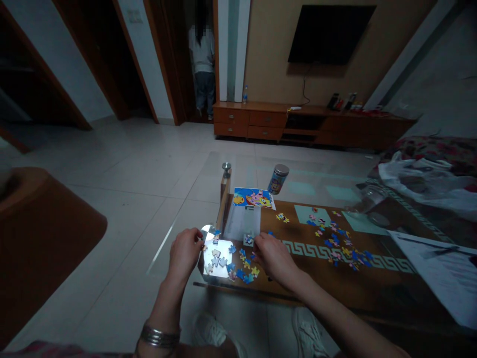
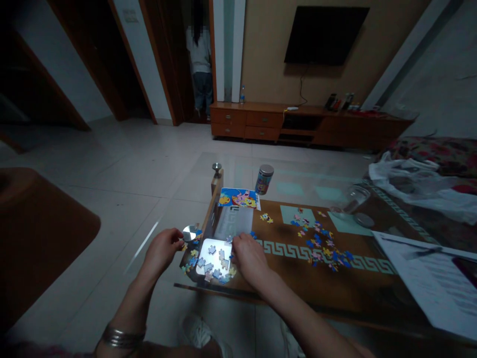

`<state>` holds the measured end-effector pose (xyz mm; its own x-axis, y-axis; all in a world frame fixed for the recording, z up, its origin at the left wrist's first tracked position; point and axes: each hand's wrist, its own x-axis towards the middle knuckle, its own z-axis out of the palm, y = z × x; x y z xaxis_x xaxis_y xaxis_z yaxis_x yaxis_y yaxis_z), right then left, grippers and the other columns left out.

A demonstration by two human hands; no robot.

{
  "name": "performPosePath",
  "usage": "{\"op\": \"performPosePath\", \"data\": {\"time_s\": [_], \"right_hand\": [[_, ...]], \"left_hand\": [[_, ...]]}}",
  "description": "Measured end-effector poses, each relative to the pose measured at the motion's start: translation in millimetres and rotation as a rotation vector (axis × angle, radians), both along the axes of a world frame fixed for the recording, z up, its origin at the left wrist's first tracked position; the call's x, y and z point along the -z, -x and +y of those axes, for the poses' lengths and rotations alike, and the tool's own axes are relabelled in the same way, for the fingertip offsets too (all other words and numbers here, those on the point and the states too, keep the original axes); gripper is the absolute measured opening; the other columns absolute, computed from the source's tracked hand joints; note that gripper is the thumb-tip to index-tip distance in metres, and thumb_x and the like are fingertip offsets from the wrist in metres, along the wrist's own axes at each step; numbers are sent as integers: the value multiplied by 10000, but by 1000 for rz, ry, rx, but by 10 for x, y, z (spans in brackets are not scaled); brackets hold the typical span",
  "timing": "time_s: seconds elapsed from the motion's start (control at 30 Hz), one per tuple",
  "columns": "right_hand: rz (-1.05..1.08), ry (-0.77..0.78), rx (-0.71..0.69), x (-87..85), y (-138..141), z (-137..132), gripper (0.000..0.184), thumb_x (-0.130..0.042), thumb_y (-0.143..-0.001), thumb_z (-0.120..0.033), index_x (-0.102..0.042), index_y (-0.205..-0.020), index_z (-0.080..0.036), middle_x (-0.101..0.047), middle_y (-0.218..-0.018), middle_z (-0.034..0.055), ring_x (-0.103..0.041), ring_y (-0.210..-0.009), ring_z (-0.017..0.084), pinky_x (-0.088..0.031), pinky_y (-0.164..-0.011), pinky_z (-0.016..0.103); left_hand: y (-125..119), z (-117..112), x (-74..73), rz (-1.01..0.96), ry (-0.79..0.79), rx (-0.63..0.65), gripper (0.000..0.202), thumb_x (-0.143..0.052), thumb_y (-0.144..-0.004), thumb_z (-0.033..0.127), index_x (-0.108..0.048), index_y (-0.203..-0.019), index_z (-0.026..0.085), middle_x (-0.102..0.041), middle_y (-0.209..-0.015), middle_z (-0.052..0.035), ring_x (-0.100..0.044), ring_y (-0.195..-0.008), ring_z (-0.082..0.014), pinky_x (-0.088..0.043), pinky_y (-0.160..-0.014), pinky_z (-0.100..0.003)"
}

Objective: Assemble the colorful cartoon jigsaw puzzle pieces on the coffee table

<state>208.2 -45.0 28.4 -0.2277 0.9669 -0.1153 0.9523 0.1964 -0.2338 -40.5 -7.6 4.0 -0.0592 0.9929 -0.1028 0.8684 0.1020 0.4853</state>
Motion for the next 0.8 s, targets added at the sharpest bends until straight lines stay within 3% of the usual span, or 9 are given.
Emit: {"op": "performPosePath", "data": {"time_s": [0.1, 0.2, 0.43, 0.6, 0.8], "right_hand": [[143, 15, 17, 76, -12, 51, 95, -615, -758, -100, -648, -808, -174, -681, -784, 43, -601, -711, 180, -329, -589, 266], [264, -17, -35, 82, 60, 147, 97, -574, -803, -111, -644, -798, -179, -679, -808, 43, -594, -740, 175, -360, -629, 261], [405, -20, -106, 82, 476, 461, 131, -573, -823, -93, -677, -837, -171, -691, -849, 47, -614, -821, 179, -424, -731, 261], [396, -13, -115, 139, 622, 550, 169, -578, -828, -79, -702, -898, -170, -714, -900, 56, -633, -852, 179, -436, -756, 258], [194, -28, -37, 26, 673, 426, 94, -646, -847, -208, -706, -909, -171, -674, -948, 89, -613, -932, 236, -428, -765, 292]], "left_hand": [[-24, 10, 2, -6, -20, 4, 96, -579, -773, 135, -644, -835, 169, -632, -899, -74, -578, -870, -210, -403, -748, -308], [-73, 18, 0, -23, -46, 47, 134, -586, -781, 123, -653, -883, 178, -630, -942, -68, -561, -947, -215, -407, -822, -314], [-195, 32, -40, -34, -73, 153, 255, -638, -759, 111, -687, -974, 239, -609, -1029, -56, -500, -1059, -237, -388, -907, -329], [-214, 46, -19, -28, -64, 170, 311, -640, -755, 99, -689, -1026, 243, -586, -1102, -64, -466, -1098, -248, -371, -921, -338], [-238, 53, 9, -25, -59, 170, 330, -648, -758, 99, -681, -1040, 266, -567, -1148, -53, -450, -1126, -245, -355, -921, -351]]}}
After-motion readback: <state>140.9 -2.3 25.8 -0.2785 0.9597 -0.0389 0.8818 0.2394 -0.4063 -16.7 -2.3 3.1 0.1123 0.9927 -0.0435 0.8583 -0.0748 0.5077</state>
